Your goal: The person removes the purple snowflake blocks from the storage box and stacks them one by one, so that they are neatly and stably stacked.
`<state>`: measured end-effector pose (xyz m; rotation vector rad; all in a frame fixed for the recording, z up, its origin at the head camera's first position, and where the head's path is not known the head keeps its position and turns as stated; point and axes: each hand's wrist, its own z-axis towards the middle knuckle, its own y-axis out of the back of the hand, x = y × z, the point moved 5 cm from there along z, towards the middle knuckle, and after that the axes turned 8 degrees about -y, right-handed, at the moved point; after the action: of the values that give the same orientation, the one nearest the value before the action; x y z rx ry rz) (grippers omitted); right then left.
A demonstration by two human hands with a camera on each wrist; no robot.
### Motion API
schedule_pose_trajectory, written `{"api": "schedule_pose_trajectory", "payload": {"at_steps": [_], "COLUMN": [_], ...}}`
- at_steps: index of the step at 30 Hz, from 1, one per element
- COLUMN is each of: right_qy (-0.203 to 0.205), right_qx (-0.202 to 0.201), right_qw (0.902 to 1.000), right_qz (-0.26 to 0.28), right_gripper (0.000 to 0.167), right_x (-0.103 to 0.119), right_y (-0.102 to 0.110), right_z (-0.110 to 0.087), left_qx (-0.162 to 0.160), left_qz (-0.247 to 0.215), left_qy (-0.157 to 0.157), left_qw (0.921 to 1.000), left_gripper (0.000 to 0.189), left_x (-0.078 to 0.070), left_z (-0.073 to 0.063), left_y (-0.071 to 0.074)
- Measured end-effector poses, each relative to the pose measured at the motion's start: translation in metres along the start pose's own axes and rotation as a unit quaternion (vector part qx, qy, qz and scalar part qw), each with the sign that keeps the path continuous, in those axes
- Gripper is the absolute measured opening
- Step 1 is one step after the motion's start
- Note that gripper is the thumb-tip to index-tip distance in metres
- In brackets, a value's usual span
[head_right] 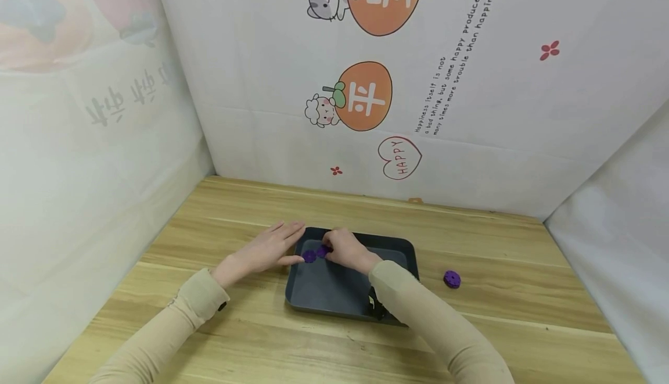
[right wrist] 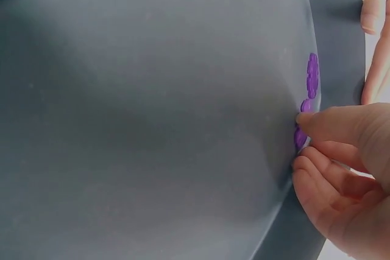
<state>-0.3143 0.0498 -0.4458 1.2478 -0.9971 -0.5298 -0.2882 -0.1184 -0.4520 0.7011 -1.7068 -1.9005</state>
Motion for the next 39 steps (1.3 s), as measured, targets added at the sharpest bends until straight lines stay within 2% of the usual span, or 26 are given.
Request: {"api": "schedule_pose_trajectory", "payload": {"at_steps": [8, 18, 28, 39], "right_qy": [0.015, 0.0, 0.008, -0.003], "right_qx": [-0.002, 0.013, 0.019, 0.026], "right_qw": [0.9996, 0.9998, 0.9998, 0.9997], "right_qz": [-0.026, -0.018, -0.002, 0.005], "right_gripper": [0.019, 0.017, 0.018, 0.02], "right_x": [0.0025, 0.0022, 0.0035, -0.0018], "right_y": [-0.0004, -0.0024, -0.0004, 0.0024], "right_z": [-0.0004, 0.0009, 0.001, -0.0021], "left_qx": [0.001, -0.001, 0.005, -0.006], "left_qz": [-0.002, 0.007, 0.005, -0.004], "left_qy": [0.002, 0.0, 0.005, 0.003], "left_qw": [1.0, 1.0, 1.0, 1.0], "left_gripper": [0.075, 0.074, 0.076, 0.075], "left_x": [0.0011, -0.0002, -0.0001, -0.0011], "left_z": [0.0, -0.001, -0.0007, -0.0017], "left_y": [-0.0014, -0.002, -0.0015, -0.0004]}}
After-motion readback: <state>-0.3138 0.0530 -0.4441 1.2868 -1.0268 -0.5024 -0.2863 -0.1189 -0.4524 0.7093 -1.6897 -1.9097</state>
